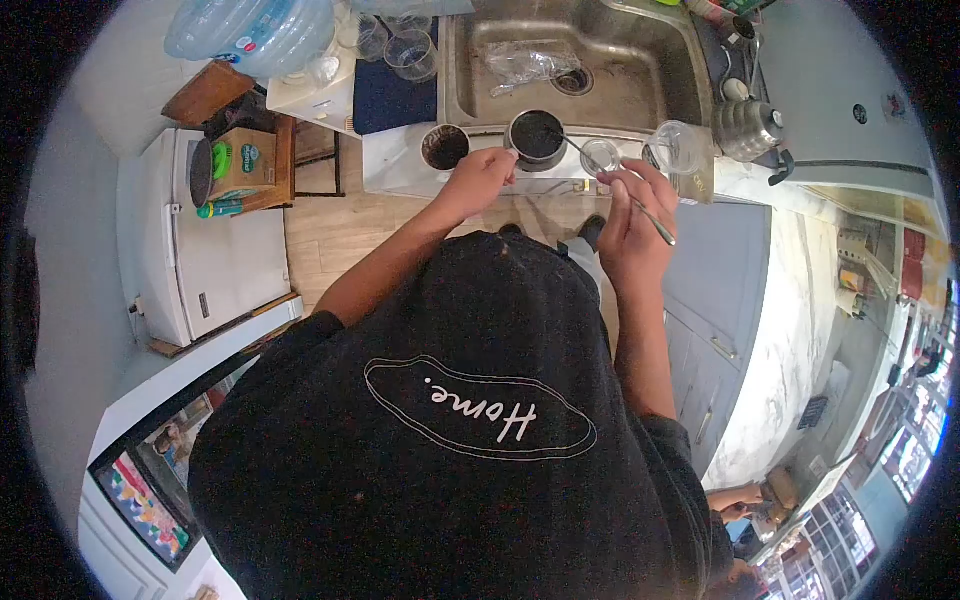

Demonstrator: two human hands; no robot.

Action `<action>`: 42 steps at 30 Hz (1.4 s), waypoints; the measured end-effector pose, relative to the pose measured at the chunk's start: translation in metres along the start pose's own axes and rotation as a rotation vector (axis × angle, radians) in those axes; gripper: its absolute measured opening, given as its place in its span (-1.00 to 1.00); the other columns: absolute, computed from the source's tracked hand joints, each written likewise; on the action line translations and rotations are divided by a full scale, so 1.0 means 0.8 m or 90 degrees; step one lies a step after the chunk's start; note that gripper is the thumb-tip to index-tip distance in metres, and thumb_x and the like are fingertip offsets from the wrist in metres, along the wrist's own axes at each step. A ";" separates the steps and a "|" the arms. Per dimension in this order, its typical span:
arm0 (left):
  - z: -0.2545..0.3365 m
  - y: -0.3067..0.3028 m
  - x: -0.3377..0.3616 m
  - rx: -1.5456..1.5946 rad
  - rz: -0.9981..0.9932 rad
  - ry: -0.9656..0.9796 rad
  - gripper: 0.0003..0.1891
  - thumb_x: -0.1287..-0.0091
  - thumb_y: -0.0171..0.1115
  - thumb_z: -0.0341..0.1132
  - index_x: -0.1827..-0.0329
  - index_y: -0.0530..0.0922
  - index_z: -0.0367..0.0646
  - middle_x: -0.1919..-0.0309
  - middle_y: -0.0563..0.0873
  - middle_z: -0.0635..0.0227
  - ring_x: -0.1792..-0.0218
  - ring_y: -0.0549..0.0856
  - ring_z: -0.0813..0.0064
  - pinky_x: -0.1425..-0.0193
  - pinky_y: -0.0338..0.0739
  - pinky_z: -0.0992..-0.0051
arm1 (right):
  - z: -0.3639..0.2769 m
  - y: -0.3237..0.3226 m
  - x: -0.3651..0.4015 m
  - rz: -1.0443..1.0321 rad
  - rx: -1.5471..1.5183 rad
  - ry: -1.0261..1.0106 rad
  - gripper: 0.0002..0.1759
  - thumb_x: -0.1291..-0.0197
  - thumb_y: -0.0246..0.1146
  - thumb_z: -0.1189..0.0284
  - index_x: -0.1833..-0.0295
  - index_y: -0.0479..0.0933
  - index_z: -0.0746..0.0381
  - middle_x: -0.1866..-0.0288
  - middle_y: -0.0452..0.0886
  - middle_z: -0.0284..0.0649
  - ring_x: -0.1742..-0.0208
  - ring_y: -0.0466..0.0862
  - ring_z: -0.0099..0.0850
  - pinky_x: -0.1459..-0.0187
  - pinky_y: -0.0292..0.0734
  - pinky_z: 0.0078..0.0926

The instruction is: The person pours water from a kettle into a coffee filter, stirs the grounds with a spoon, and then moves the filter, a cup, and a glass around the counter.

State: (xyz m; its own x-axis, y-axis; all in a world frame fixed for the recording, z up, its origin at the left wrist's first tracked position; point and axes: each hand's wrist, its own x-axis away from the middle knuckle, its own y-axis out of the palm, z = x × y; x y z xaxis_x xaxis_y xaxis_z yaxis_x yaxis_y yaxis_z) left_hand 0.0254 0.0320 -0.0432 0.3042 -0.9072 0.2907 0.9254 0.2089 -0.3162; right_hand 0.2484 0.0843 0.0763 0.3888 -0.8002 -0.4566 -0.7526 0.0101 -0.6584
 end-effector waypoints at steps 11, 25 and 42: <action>-0.002 0.000 -0.001 0.005 -0.002 -0.002 -0.52 -0.47 0.08 0.03 0.25 0.68 -0.27 0.46 0.72 0.25 0.41 0.68 0.36 0.22 0.53 0.34 | -0.007 0.003 0.001 0.003 -0.025 -0.021 -0.84 -0.37 0.17 0.57 0.13 0.68 0.22 0.01 0.70 -0.08 -0.07 0.65 -0.12 -0.15 0.49 -0.20; 0.007 -0.003 -0.002 -0.009 -0.020 -0.027 -0.52 -0.50 0.05 0.00 0.31 0.62 -0.31 0.43 0.71 0.25 0.35 0.67 0.43 0.15 0.54 0.38 | 0.001 0.001 0.008 0.007 -0.045 -0.029 -0.88 -0.32 0.22 0.58 0.13 0.67 0.24 0.03 0.70 -0.08 -0.06 0.66 -0.12 -0.16 0.49 -0.18; 0.013 -0.001 0.005 -0.024 0.026 -0.023 -0.53 -0.44 0.09 0.02 0.29 0.67 -0.28 0.45 0.73 0.15 0.39 0.71 0.24 0.21 0.53 0.29 | 0.004 -0.014 -0.014 -0.041 -0.050 -0.106 -0.89 -0.35 0.20 0.60 0.16 0.65 0.27 0.11 0.72 -0.11 -0.02 0.69 -0.15 -0.15 0.48 -0.20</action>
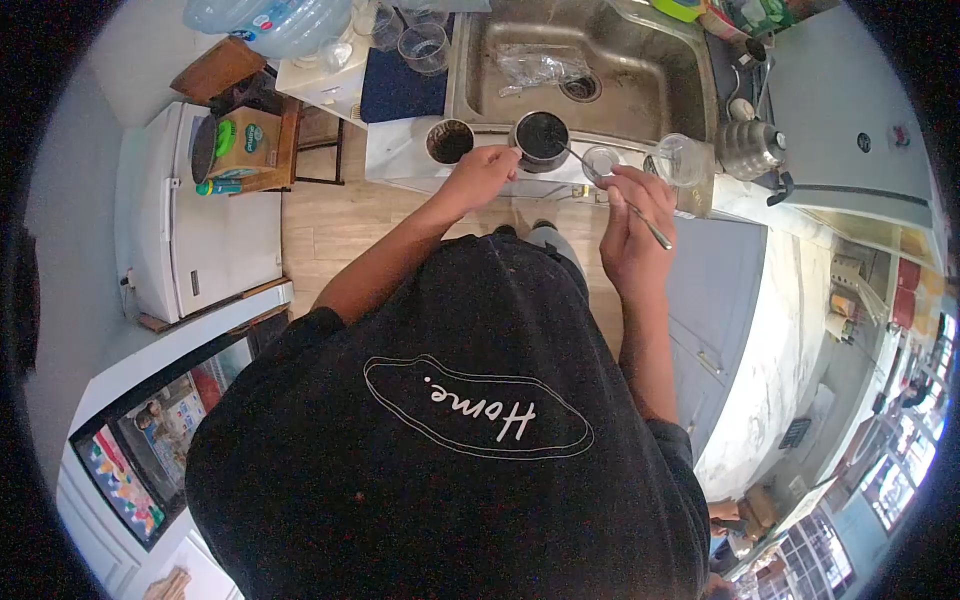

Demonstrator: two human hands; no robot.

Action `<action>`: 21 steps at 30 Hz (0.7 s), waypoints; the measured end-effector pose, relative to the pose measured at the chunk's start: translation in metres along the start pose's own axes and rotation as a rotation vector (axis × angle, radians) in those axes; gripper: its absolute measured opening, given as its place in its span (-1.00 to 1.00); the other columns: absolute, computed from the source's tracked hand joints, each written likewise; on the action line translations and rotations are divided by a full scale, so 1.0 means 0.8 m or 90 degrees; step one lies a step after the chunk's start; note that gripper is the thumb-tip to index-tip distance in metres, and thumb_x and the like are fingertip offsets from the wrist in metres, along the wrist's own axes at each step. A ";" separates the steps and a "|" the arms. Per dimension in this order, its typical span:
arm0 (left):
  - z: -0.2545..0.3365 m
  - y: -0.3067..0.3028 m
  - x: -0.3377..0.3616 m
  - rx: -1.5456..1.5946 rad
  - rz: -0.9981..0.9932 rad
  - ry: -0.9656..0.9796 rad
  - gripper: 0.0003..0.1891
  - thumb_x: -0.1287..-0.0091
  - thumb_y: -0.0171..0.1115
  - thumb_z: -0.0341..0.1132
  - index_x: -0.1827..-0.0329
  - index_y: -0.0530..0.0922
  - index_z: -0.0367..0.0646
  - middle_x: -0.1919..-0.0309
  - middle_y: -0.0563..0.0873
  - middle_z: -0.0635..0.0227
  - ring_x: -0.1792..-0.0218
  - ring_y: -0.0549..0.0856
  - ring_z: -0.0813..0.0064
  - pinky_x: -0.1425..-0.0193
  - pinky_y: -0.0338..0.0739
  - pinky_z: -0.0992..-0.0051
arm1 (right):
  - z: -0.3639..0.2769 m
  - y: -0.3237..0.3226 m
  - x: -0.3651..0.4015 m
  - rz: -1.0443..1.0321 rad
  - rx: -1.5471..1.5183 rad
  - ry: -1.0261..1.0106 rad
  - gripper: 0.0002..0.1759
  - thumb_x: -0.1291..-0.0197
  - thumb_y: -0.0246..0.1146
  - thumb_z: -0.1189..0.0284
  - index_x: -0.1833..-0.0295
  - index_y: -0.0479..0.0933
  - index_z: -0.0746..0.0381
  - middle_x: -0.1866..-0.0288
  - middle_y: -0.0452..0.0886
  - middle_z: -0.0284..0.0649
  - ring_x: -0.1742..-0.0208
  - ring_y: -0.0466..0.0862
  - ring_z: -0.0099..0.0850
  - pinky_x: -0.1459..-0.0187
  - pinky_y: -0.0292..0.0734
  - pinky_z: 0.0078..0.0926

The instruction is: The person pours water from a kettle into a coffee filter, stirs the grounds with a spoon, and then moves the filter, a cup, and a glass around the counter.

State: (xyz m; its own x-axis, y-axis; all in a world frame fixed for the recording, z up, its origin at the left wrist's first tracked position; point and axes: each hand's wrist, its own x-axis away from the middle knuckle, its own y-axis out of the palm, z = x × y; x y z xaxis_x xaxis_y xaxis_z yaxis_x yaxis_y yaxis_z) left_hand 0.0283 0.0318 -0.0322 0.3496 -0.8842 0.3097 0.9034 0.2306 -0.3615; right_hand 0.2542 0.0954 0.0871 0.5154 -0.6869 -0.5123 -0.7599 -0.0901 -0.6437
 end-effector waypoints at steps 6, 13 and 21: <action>-0.011 0.003 0.002 0.020 0.012 0.012 -0.56 -0.45 0.10 -0.01 0.29 0.64 -0.28 0.45 0.70 0.20 0.38 0.68 0.32 0.19 0.52 0.35 | 0.010 -0.002 -0.016 0.003 0.009 -0.002 -0.88 -0.34 0.18 0.63 0.18 0.65 0.31 0.15 0.72 -0.10 0.02 0.69 -0.12 -0.14 0.50 -0.18; 0.009 0.000 0.006 0.046 -0.003 -0.031 -0.59 -0.46 0.05 -0.09 0.37 0.56 -0.30 0.47 0.63 0.33 0.36 0.59 0.50 0.17 0.47 0.46 | 0.019 -0.005 -0.019 -0.032 -0.017 -0.042 -0.90 -0.35 0.20 0.59 0.15 0.64 0.27 0.14 0.72 -0.14 0.04 0.68 -0.12 -0.16 0.49 -0.18; -0.003 0.008 0.004 0.083 0.010 -0.056 -0.62 -0.48 0.09 -0.12 0.32 0.62 -0.30 0.39 0.70 0.30 0.27 0.66 0.48 0.05 0.55 0.45 | 0.041 -0.021 -0.025 -0.067 -0.043 -0.060 -0.92 -0.39 0.19 0.56 0.11 0.60 0.25 0.14 0.72 -0.16 0.04 0.69 -0.13 -0.23 0.46 -0.12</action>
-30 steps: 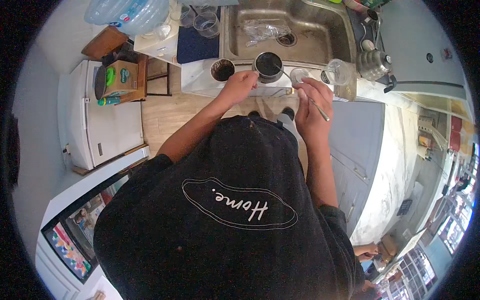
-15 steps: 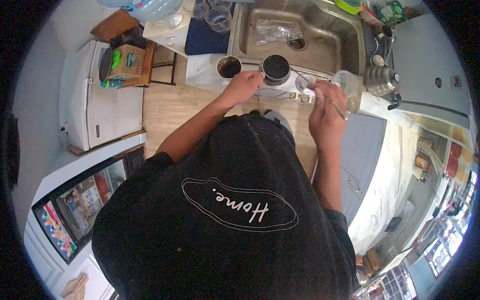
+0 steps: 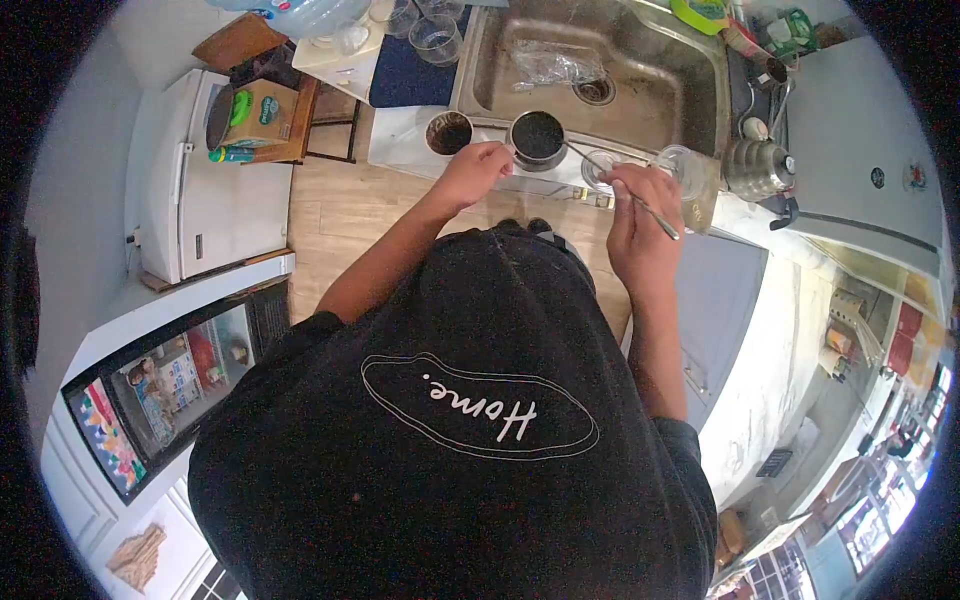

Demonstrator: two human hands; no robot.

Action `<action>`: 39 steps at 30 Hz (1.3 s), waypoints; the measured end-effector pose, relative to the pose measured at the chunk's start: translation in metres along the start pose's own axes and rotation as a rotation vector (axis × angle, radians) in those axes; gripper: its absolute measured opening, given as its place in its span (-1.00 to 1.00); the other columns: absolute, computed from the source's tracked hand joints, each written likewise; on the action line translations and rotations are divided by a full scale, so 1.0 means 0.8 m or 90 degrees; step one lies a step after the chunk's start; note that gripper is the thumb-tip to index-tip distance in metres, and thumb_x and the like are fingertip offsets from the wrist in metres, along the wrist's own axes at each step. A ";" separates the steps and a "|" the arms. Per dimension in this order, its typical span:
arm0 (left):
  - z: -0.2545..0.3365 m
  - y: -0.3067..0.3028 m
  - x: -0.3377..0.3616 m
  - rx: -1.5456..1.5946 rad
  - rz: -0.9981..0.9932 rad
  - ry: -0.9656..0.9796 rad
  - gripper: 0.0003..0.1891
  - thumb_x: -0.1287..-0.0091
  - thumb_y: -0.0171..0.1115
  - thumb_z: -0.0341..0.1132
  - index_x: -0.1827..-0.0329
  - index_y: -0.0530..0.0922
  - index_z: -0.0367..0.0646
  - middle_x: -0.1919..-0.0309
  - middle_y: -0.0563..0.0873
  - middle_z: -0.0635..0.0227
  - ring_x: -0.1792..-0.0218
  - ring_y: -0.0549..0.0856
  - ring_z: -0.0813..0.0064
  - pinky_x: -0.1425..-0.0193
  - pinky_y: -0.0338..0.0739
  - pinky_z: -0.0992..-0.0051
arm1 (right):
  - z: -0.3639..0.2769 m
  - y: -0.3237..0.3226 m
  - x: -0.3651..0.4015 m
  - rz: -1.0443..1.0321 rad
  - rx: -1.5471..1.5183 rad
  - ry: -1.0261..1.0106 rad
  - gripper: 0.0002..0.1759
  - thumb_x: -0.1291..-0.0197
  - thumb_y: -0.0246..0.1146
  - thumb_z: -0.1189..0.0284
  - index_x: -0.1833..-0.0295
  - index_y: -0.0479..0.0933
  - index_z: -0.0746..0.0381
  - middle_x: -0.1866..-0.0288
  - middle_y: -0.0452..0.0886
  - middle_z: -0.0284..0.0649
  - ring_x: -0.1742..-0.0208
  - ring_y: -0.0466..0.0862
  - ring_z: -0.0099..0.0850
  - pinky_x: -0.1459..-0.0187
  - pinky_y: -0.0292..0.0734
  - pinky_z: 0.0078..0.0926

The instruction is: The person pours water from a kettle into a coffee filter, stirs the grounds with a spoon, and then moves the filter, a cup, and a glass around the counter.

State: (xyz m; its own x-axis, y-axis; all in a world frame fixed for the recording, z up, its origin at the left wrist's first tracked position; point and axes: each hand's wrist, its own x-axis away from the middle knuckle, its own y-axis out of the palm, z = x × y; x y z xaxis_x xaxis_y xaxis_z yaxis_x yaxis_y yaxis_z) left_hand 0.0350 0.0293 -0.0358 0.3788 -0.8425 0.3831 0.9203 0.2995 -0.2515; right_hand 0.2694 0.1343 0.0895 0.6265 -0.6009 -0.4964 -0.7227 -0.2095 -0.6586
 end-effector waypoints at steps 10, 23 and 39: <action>-0.015 0.010 -0.001 0.067 0.049 0.024 -0.61 -0.51 0.11 -0.12 0.30 0.64 -0.30 0.38 0.70 0.32 0.27 0.65 0.49 0.04 0.54 0.46 | 0.024 -0.010 -0.008 -0.032 -0.059 0.005 -0.91 -0.38 0.19 0.57 0.10 0.60 0.23 0.14 0.72 -0.16 0.04 0.68 -0.12 -0.21 0.47 -0.08; 0.003 0.022 0.015 0.146 0.096 0.033 -0.66 -0.48 0.09 -0.18 0.27 0.63 -0.31 0.35 0.69 0.33 0.25 0.64 0.51 0.03 0.52 0.45 | 0.041 -0.006 -0.001 -0.027 -0.079 -0.010 -0.88 -0.37 0.20 0.57 0.07 0.62 0.23 0.08 0.72 -0.15 0.04 0.66 -0.08 -0.16 0.49 -0.14; -0.006 0.027 0.011 0.139 0.132 0.051 -0.63 -0.47 0.15 -0.13 0.28 0.65 -0.33 0.40 0.69 0.34 0.32 0.62 0.56 0.15 0.49 0.52 | 0.043 -0.010 -0.006 -0.069 -0.104 -0.061 -0.86 -0.38 0.16 0.57 0.09 0.63 0.21 0.07 0.74 -0.19 -0.04 0.72 -0.22 -0.37 0.31 -0.07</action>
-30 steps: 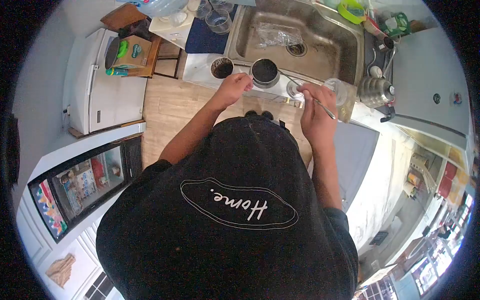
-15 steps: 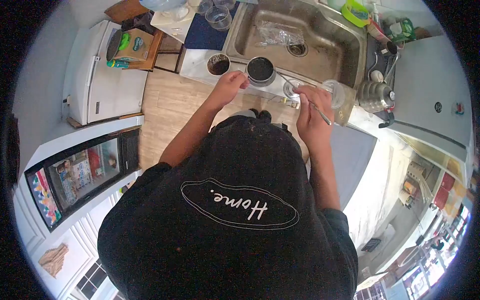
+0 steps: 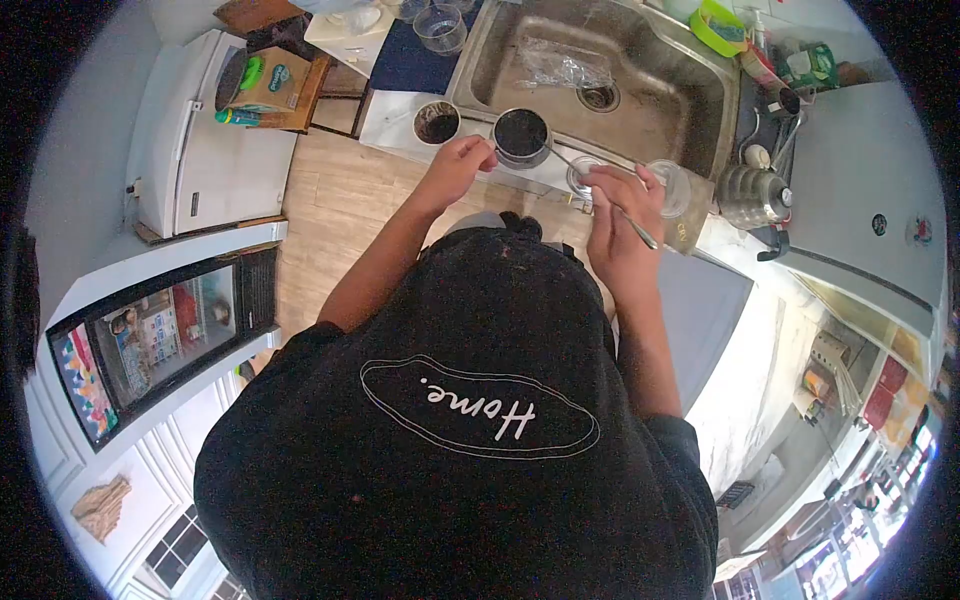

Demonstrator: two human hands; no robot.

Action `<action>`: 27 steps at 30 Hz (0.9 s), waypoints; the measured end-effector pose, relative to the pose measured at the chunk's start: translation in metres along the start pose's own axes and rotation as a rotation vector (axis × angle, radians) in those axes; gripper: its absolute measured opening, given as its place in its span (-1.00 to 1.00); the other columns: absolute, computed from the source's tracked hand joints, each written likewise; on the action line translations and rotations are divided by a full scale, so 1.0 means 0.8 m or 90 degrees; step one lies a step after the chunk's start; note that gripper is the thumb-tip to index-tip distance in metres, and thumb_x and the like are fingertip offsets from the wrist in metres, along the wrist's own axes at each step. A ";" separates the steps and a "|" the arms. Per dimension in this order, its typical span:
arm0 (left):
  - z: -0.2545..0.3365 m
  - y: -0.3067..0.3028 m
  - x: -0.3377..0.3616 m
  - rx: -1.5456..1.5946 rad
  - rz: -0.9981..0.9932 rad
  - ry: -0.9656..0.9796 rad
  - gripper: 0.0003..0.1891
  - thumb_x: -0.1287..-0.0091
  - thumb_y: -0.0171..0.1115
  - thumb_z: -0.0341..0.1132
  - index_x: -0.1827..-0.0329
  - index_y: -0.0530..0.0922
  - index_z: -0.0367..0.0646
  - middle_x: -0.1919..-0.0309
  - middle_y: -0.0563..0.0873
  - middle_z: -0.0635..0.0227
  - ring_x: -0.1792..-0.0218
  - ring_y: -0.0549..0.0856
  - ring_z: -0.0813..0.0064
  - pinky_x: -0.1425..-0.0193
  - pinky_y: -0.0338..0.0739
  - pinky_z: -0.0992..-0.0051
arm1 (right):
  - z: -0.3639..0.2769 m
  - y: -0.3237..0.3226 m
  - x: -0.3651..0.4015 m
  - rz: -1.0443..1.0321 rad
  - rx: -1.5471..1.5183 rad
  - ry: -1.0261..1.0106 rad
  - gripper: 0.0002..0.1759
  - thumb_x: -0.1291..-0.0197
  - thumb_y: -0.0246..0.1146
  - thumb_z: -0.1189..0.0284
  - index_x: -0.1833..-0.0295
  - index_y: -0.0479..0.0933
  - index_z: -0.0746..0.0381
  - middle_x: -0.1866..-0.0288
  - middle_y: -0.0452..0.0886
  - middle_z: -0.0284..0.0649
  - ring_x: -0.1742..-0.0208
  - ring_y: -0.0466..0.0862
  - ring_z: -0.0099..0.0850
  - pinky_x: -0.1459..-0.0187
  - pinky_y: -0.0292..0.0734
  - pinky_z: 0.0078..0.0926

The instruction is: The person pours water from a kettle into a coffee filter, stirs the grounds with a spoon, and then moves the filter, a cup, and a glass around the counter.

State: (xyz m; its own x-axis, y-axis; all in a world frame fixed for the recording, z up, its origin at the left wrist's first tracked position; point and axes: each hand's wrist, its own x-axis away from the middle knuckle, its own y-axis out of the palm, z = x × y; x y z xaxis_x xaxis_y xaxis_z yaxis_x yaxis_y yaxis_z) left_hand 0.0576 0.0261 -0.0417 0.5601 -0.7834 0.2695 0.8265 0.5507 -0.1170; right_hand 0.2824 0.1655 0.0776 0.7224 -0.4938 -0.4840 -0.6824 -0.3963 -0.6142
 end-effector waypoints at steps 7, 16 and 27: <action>-0.004 -0.003 -0.002 -0.007 -0.011 -0.006 -0.62 -0.50 0.12 -0.12 0.29 0.62 -0.30 0.36 0.70 0.33 0.25 0.65 0.50 0.03 0.53 0.45 | 0.006 0.008 -0.002 0.032 0.020 0.019 -0.87 -0.38 0.17 0.56 0.09 0.62 0.19 0.06 0.73 -0.19 -0.04 0.71 -0.23 -0.37 0.30 -0.05; 0.003 -0.002 -0.001 -0.035 -0.012 -0.020 -0.62 -0.50 0.13 -0.11 0.29 0.62 -0.29 0.35 0.69 0.33 0.23 0.64 0.52 0.00 0.52 0.46 | -0.002 0.008 -0.007 0.011 0.016 0.010 -0.89 -0.37 0.19 0.55 0.09 0.62 0.20 0.07 0.72 -0.18 -0.04 0.70 -0.22 -0.33 0.35 -0.04; -0.002 -0.002 -0.003 -0.030 -0.012 -0.027 -0.63 -0.51 0.12 -0.12 0.25 0.63 -0.30 0.32 0.71 0.31 0.19 0.67 0.47 -0.04 0.53 0.43 | -0.005 0.011 -0.009 0.008 0.000 0.018 -0.89 -0.37 0.19 0.56 0.10 0.63 0.21 0.09 0.70 -0.15 -0.03 0.68 -0.16 -0.32 0.36 -0.05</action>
State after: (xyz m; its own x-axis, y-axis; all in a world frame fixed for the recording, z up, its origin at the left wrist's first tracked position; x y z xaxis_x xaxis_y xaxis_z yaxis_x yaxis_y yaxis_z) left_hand 0.0551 0.0270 -0.0438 0.5420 -0.7800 0.3128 0.8393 0.5207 -0.1560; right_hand 0.2705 0.1627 0.0779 0.7104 -0.5205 -0.4736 -0.6912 -0.3895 -0.6087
